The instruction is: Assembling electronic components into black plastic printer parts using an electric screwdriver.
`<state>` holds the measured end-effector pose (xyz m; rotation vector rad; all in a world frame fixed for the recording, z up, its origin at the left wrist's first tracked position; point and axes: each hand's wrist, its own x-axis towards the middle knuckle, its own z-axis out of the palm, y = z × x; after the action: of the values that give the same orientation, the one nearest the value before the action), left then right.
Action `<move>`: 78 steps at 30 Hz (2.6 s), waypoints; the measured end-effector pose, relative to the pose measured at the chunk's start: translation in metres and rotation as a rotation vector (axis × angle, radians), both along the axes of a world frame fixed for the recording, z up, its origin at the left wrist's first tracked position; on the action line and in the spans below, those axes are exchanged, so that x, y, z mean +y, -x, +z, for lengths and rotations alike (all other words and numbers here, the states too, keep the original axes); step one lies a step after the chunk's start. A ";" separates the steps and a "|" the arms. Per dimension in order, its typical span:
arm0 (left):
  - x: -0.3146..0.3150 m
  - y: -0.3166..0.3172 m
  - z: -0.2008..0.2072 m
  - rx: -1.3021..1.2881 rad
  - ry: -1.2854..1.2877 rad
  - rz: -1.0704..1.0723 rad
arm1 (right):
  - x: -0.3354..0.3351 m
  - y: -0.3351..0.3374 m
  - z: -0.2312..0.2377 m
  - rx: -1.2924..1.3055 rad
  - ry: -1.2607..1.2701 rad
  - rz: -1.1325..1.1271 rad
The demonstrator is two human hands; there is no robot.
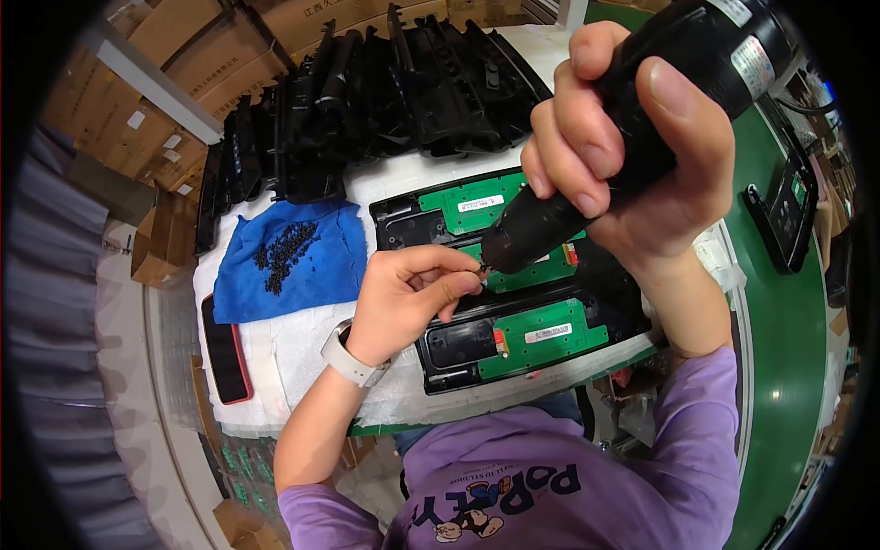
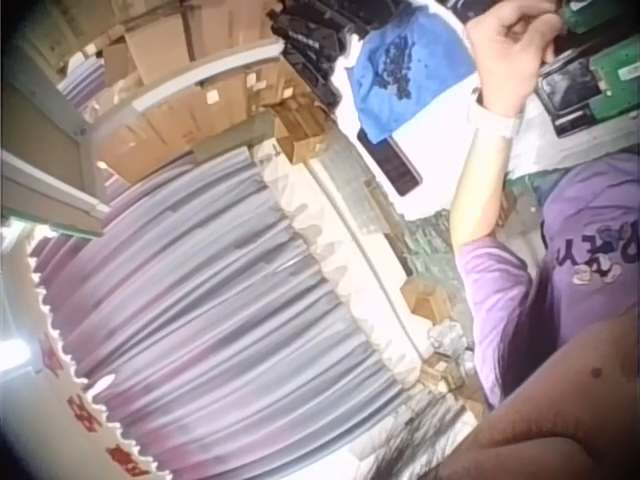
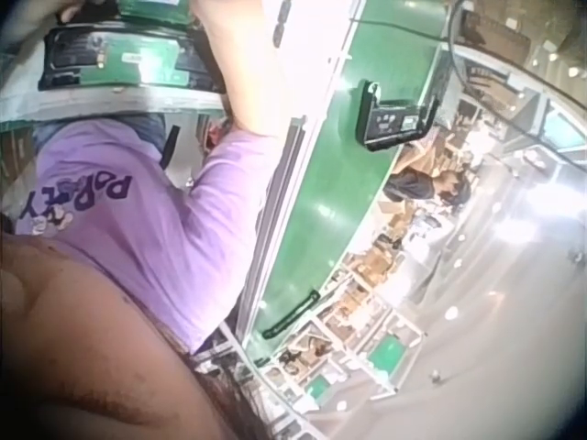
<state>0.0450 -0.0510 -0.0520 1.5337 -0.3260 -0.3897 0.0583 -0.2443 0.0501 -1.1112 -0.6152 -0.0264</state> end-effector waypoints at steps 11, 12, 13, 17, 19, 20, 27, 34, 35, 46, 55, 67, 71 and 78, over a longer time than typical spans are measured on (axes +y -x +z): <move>0.010 -0.004 0.005 -0.011 0.069 -0.078 | 0.001 -0.007 -0.016 0.152 -0.201 0.059; 0.011 -0.004 0.004 -0.013 0.068 -0.075 | 0.001 -0.011 -0.017 0.122 -0.273 0.096; 0.012 -0.005 0.003 0.040 0.110 -0.062 | -0.001 -0.012 -0.017 0.058 -0.285 0.124; 0.014 -0.005 -0.002 0.148 0.192 -0.052 | -0.009 -0.017 -0.016 -0.150 -0.286 0.224; 0.011 -0.003 -0.003 0.157 0.196 -0.057 | -0.010 -0.016 -0.015 -0.172 -0.272 0.219; 0.009 -0.002 -0.003 0.166 0.200 -0.060 | -0.010 -0.014 -0.014 -0.194 -0.259 0.217; 0.008 -0.002 -0.009 0.161 0.202 -0.033 | -0.004 0.003 -0.004 -0.059 -0.049 0.005; 0.006 0.003 -0.007 0.051 0.174 0.029 | -0.001 -0.015 -0.022 -0.054 -0.314 0.068; 0.006 0.003 -0.007 0.012 0.151 0.022 | 0.000 -0.017 -0.023 -0.051 -0.313 0.070; 0.004 -0.011 -0.021 -0.046 0.138 0.284 | 0.028 -0.027 -0.039 -0.029 0.059 -0.090; -0.001 -0.009 -0.029 0.032 0.165 0.329 | 0.039 -0.032 -0.041 -0.032 0.148 -0.066; 0.002 -0.012 -0.028 0.192 0.365 0.332 | 0.048 -0.045 -0.041 -0.010 0.192 0.047; 0.002 -0.012 -0.030 0.182 0.354 0.319 | 0.050 -0.043 -0.043 -0.111 0.211 0.027; 0.003 -0.012 -0.029 0.157 0.325 0.297 | 0.046 -0.043 -0.040 -0.009 0.226 0.119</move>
<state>0.0565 -0.0476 -0.0811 1.2016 -0.0320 -0.2082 0.1015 -0.1984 0.0096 -1.2911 -0.7037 0.1446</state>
